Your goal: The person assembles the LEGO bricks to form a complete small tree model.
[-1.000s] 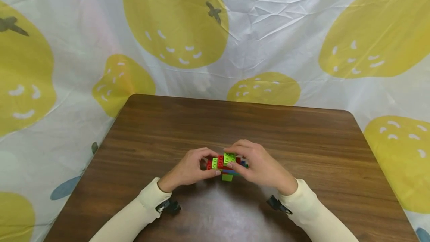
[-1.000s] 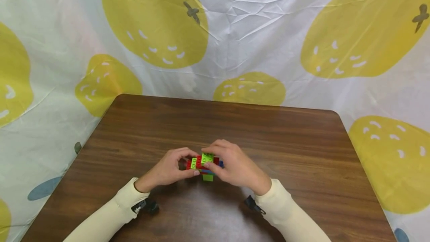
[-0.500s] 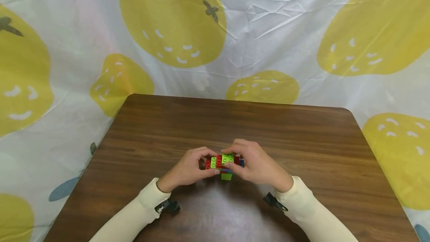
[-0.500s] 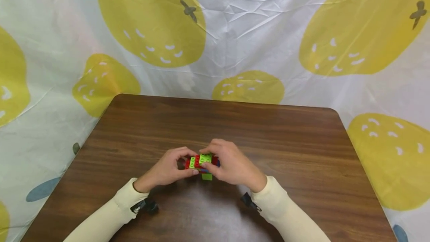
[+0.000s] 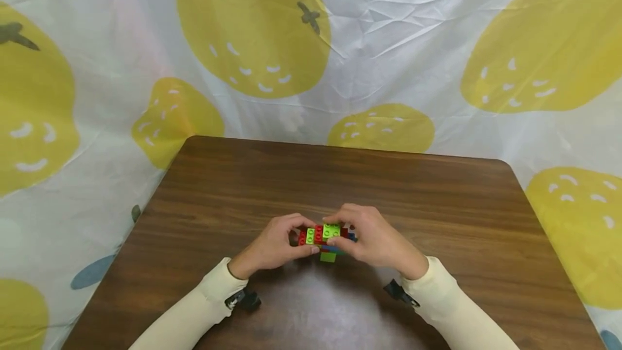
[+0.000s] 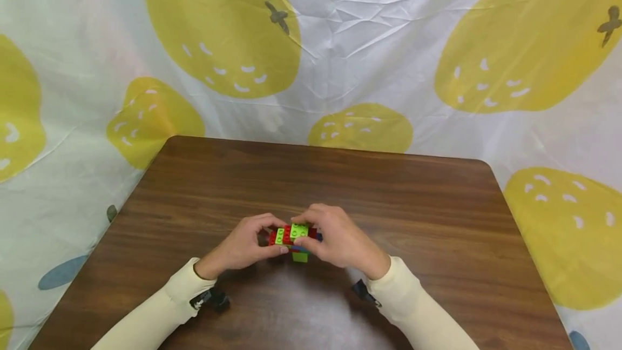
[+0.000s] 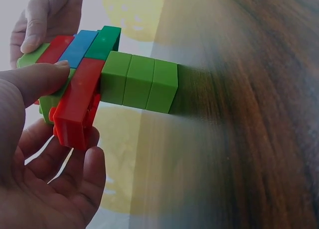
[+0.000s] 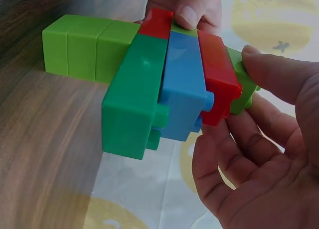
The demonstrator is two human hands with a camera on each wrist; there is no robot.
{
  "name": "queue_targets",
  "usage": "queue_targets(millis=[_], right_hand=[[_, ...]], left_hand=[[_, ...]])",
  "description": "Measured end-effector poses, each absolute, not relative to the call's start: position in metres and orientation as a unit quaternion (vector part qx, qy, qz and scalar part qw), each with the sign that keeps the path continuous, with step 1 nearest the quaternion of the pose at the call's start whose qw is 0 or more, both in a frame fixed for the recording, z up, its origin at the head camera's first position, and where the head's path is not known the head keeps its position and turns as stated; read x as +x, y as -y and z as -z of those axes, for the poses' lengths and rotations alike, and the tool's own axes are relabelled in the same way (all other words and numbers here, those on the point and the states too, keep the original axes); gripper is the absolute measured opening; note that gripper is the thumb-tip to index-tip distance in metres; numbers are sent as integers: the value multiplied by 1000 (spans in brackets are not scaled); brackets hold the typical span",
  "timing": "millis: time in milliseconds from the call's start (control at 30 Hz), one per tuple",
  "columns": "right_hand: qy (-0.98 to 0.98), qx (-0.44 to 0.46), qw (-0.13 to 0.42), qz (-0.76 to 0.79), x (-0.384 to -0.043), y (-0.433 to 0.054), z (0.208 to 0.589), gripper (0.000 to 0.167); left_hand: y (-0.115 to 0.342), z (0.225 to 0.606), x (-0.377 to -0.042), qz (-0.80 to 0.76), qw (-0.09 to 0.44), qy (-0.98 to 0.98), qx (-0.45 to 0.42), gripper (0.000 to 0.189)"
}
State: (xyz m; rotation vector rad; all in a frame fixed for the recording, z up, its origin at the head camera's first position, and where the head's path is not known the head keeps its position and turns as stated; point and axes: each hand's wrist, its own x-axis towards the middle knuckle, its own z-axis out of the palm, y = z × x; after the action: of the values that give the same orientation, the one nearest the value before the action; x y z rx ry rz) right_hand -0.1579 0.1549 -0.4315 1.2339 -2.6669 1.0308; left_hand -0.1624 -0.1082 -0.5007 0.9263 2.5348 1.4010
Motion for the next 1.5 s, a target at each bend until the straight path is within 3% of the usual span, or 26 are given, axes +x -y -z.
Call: queue_targets(millis=[833,1500], right_hand=[[850,379,25,-364,-150,-178,464,44],[849,339,-7,-405,-143,-199,482,45]], left_hand=[[108,501,-159,-478,65,-827,289,43],[118,502,-152,-490,31,-829,267,40]])
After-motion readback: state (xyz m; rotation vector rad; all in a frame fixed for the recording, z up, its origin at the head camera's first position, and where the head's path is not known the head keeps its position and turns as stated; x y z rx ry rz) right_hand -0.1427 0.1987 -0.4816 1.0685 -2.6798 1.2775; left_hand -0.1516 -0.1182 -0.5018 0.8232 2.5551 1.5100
